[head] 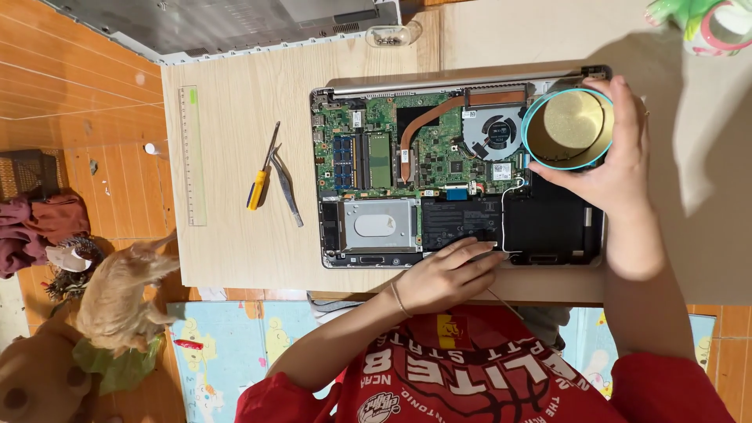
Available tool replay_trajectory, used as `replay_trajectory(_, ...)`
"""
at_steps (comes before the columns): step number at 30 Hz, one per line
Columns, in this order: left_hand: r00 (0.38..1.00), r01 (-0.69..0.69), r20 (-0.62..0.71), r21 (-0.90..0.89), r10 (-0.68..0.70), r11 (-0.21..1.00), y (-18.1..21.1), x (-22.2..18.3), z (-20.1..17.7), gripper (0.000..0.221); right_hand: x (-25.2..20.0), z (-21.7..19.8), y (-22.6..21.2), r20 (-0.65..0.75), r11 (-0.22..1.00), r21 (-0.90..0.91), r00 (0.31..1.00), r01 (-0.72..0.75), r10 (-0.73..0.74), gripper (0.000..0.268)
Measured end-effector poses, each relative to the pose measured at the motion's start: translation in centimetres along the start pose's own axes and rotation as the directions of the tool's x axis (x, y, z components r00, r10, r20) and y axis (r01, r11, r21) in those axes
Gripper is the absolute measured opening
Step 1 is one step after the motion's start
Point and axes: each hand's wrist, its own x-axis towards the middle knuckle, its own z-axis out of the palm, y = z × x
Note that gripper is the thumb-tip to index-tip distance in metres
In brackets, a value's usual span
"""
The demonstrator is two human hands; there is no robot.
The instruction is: Repairing a laptop by manipulating internal components with tools.
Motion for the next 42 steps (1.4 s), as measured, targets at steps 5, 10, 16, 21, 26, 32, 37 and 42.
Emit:
replay_trajectory(5, 1.000, -0.008, 0.001, 0.025, 0.008, 1.000, -0.6, 0.4, 1.2, 0.023, -0.3, -0.1, 0.5, -0.001, 1.000, 0.020, 1.000, -0.002, 0.002, 0.125)
replay_trajectory(10, 1.000, -0.028, 0.007, 0.040, 0.028, 0.999, -1.2, 0.4, 1.5, 0.024, -0.4, 0.1, 0.6, -0.001, 0.999, 0.045, 1.000, -0.001, 0.002, 0.123)
replay_trajectory(16, 1.000, -0.026, 0.007, 0.071, 0.026, 0.997, -0.8, 0.5, 0.8, 0.024, -0.6, 0.1, 0.6, 0.012, 0.999, 0.035, 1.000, -0.004, 0.003, 0.124)
replay_trajectory(21, 0.998, 0.046, -0.050, 0.119, -0.040, 0.992, 0.8, -0.4, -1.0, 0.028, -0.6, 0.1, 0.5, 0.016, 1.000, 0.018, 1.000, 0.000, 0.000, 0.123)
replay_trajectory(26, 0.977, 0.177, -0.143, 0.135, -0.157, 0.975, 1.1, -2.5, -2.9, 0.034, -0.5, 0.4, 0.4, 0.015, 0.999, 0.032, 1.000, 0.007, -0.007, 0.124)
replay_trajectory(32, 0.832, 0.516, -0.261, 0.043, -0.489, 0.856, -0.9, -7.0, -8.0, 0.041, -0.1, 0.8, -1.0, -0.003, 0.990, 0.140, 1.000, 0.002, -0.001, 0.134)
replay_trajectory(37, 0.590, 0.752, -0.440, -0.007, -0.677, 0.659, -1.7, -7.7, -13.1, 0.041, 1.4, 0.5, -3.3, -0.014, 0.956, 0.292, 1.000, 0.013, -0.009, 0.140)
replay_trajectory(42, 0.427, 0.715, -0.541, -0.289, -0.724, 0.637, -1.1, -6.6, -15.1, 0.043, 4.1, 1.5, -6.7, -0.051, 0.944, 0.327, 0.998, 0.052, -0.037, 0.143)
